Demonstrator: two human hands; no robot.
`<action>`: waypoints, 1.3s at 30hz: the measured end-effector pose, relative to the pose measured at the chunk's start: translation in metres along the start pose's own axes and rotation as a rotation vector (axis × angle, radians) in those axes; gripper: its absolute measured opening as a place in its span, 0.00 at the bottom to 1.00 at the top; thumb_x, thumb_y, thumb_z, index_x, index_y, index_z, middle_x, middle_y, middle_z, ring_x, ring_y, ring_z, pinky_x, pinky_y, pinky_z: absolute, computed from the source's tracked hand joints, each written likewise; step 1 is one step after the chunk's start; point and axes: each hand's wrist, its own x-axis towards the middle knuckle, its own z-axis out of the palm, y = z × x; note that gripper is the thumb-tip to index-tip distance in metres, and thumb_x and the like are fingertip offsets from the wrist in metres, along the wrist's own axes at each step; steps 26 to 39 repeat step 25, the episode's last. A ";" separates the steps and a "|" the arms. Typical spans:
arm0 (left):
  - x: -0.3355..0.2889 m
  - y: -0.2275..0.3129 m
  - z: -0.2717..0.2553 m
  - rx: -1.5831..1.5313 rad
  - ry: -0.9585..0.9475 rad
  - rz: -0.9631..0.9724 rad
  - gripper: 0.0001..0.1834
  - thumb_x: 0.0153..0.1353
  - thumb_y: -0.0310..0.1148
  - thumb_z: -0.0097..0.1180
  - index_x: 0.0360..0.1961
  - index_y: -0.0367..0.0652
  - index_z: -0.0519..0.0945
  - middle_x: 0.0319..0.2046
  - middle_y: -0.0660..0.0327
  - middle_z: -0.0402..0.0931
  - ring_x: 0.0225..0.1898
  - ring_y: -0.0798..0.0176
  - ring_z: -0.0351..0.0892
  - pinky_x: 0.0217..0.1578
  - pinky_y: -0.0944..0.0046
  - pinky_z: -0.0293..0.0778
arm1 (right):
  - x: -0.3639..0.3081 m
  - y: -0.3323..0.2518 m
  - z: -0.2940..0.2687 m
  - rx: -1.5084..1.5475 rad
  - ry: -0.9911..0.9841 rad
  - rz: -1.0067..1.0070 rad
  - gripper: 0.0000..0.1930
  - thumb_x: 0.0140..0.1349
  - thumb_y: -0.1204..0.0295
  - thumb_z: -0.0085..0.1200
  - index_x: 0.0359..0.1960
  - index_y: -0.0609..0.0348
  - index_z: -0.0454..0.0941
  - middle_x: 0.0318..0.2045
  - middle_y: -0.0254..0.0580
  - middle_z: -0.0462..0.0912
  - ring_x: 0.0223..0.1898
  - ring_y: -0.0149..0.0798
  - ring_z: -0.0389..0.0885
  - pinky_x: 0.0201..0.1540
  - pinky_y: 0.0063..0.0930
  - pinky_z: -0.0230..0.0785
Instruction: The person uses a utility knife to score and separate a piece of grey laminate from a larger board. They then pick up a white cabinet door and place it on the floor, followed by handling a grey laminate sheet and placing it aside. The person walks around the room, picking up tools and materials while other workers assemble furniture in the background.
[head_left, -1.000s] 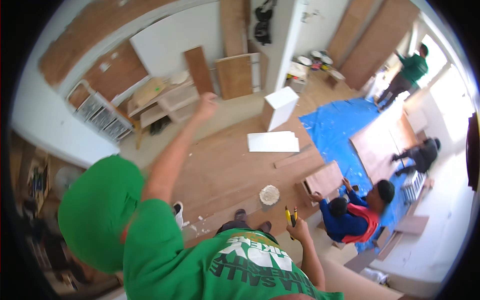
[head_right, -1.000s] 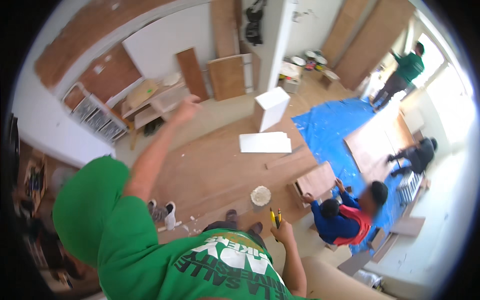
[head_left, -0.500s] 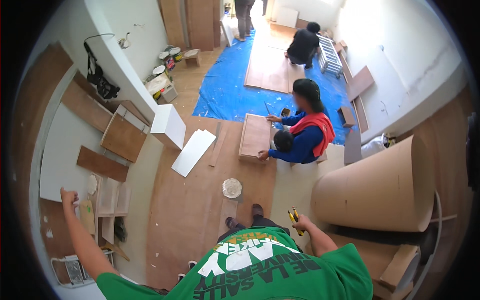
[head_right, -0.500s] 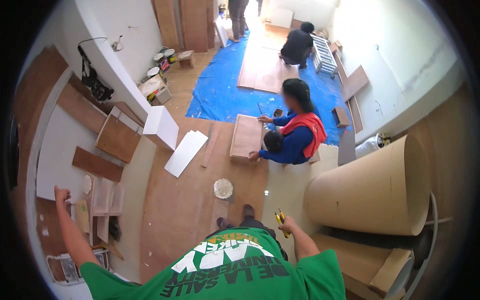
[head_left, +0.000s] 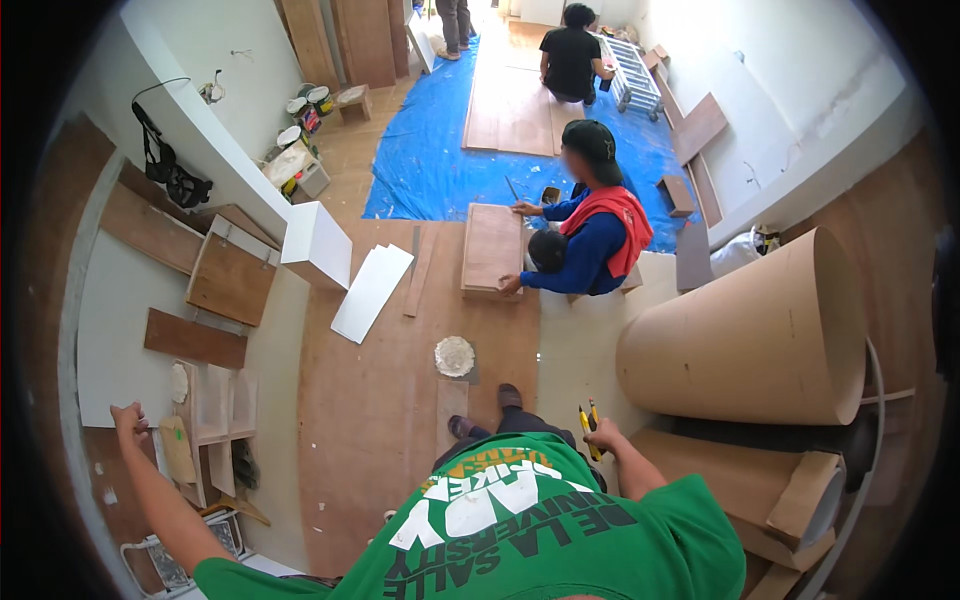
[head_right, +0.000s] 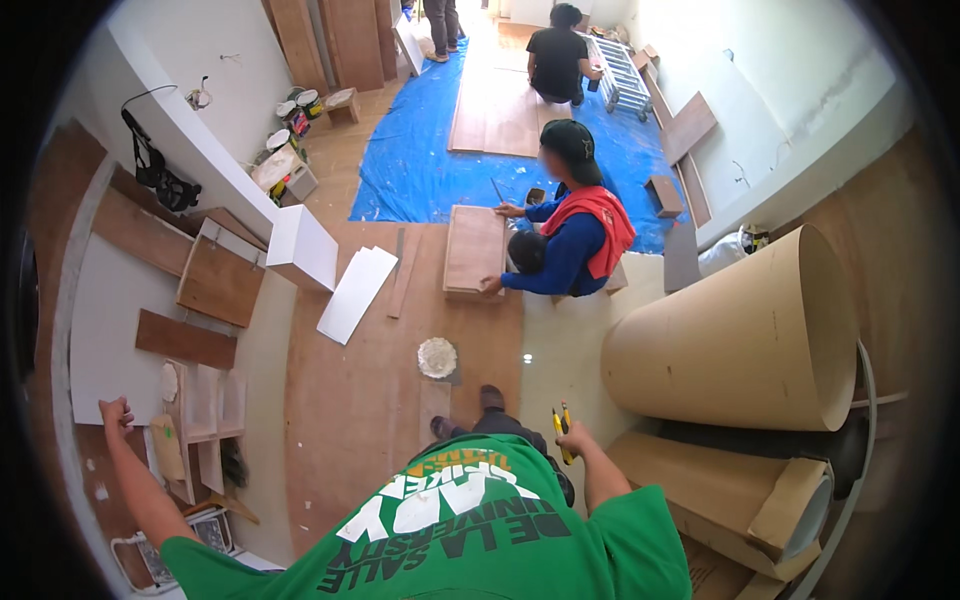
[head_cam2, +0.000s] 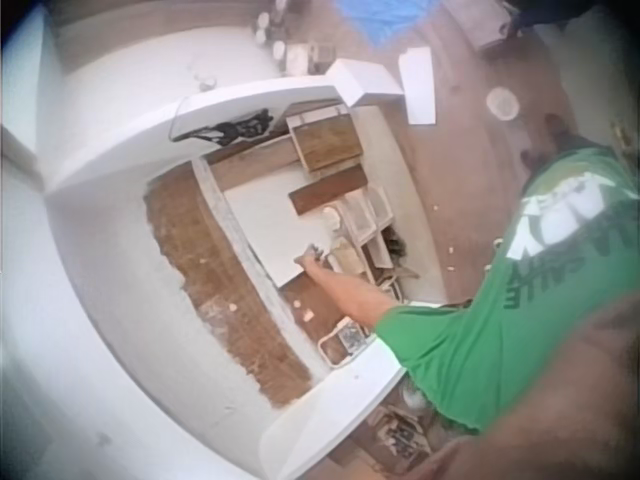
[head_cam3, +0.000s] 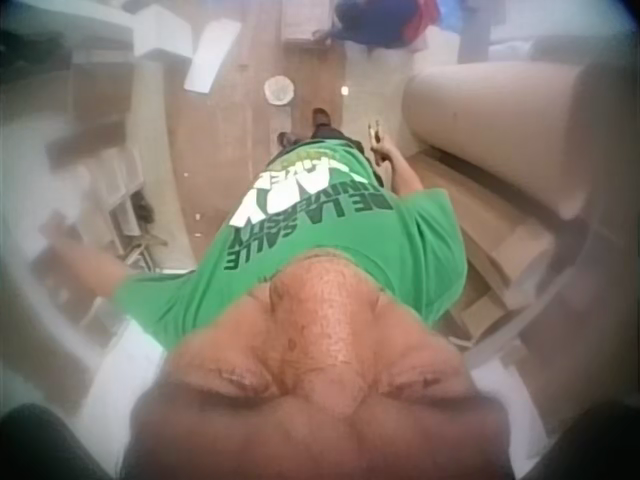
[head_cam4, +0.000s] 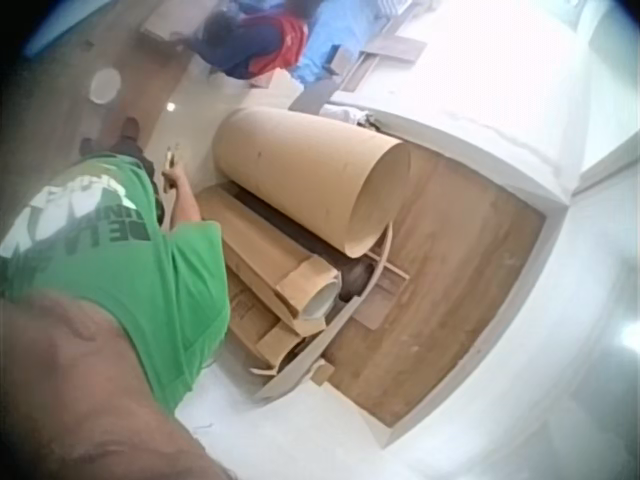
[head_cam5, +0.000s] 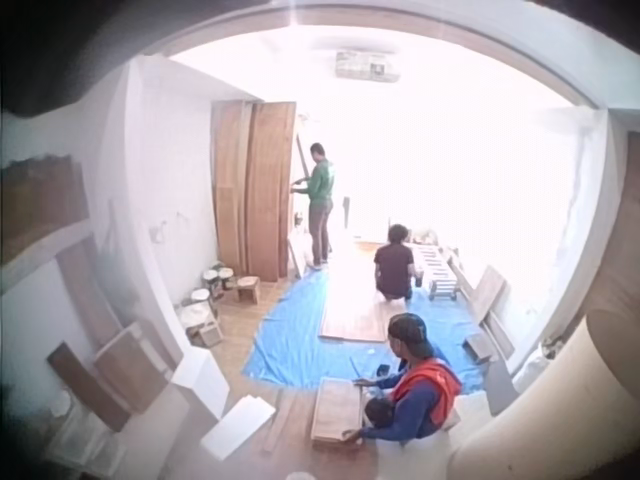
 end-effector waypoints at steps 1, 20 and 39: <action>0.001 -0.003 -0.001 0.023 0.009 -0.004 0.25 0.62 0.38 0.55 0.54 0.52 0.56 0.26 0.64 0.70 0.20 0.65 0.68 0.25 0.52 0.67 | -0.002 -0.004 -0.002 0.004 -0.006 -0.006 0.24 0.42 0.59 0.68 0.36 0.67 0.82 0.35 0.55 0.85 0.38 0.48 0.86 0.42 0.37 0.79; -0.031 0.006 0.026 0.077 -0.045 -0.005 0.50 0.59 0.30 0.54 0.72 0.57 0.32 0.28 0.63 0.71 0.20 0.67 0.69 0.25 0.54 0.67 | 0.001 -0.018 -0.012 -0.017 -0.057 -0.070 0.26 0.45 0.61 0.68 0.41 0.70 0.79 0.36 0.57 0.85 0.37 0.48 0.86 0.40 0.38 0.80; -0.021 0.010 0.034 0.089 -0.034 0.024 0.51 0.59 0.31 0.54 0.73 0.57 0.31 0.30 0.63 0.72 0.20 0.65 0.70 0.26 0.52 0.68 | 0.000 -0.015 -0.014 -0.055 -0.150 -0.043 0.25 0.48 0.62 0.66 0.44 0.67 0.79 0.40 0.55 0.84 0.40 0.48 0.86 0.43 0.38 0.80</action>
